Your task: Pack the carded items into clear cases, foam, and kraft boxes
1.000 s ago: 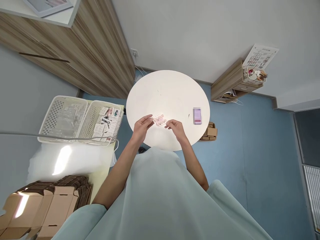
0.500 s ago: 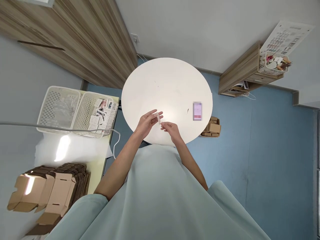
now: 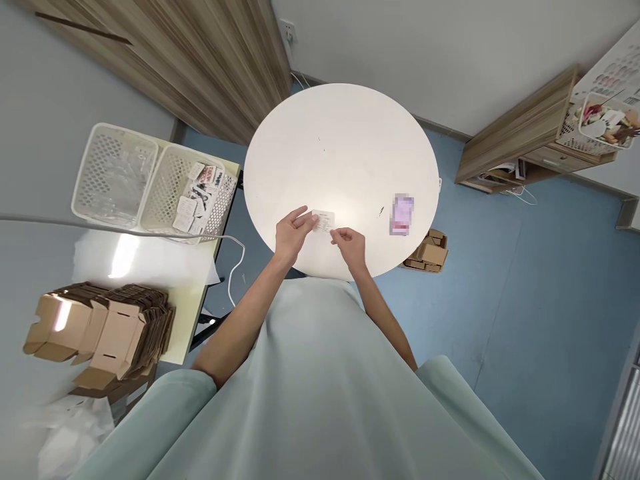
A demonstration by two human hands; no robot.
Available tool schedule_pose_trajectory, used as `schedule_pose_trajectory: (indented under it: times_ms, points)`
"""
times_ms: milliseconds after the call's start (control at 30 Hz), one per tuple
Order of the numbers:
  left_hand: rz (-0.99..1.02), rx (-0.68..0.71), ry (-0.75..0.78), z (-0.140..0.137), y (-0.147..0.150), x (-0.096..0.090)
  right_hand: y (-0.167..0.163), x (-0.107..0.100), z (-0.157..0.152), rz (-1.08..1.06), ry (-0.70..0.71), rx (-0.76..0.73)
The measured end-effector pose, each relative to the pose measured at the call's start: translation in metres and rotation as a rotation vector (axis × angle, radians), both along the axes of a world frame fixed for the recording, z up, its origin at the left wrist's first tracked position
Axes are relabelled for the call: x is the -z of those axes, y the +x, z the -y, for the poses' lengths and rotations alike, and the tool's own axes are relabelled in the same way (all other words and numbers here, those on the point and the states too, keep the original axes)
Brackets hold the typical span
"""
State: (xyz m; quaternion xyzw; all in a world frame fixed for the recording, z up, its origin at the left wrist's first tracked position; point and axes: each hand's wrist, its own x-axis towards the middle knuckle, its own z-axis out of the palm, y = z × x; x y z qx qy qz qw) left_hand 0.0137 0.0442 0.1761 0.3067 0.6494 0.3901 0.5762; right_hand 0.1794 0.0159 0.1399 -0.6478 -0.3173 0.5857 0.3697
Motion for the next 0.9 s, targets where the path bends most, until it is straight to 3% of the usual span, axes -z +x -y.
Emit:
schedule_pose_trajectory:
  times_ms: [133,400,600,733,900]
  points:
    - [0.004,0.029,-0.015,0.005,-0.002,0.002,0.015,0.009,-0.004,-0.074,-0.080,0.002]
    - [-0.108,0.019,0.056,0.010,0.008,0.001,0.009,0.009,-0.004,-0.052,-0.049,-0.012]
    - [-0.077,0.025,0.000,0.019,0.013,0.007,-0.012,0.001,0.012,0.150,0.145,-0.119]
    - [0.000,-0.020,-0.068,0.025,-0.004,0.010,-0.023,-0.007,0.020,0.157,0.260,-0.247]
    - [0.373,0.012,-0.192,0.028,-0.040,0.016,-0.026,-0.015,0.013,0.213,0.438,-0.354]
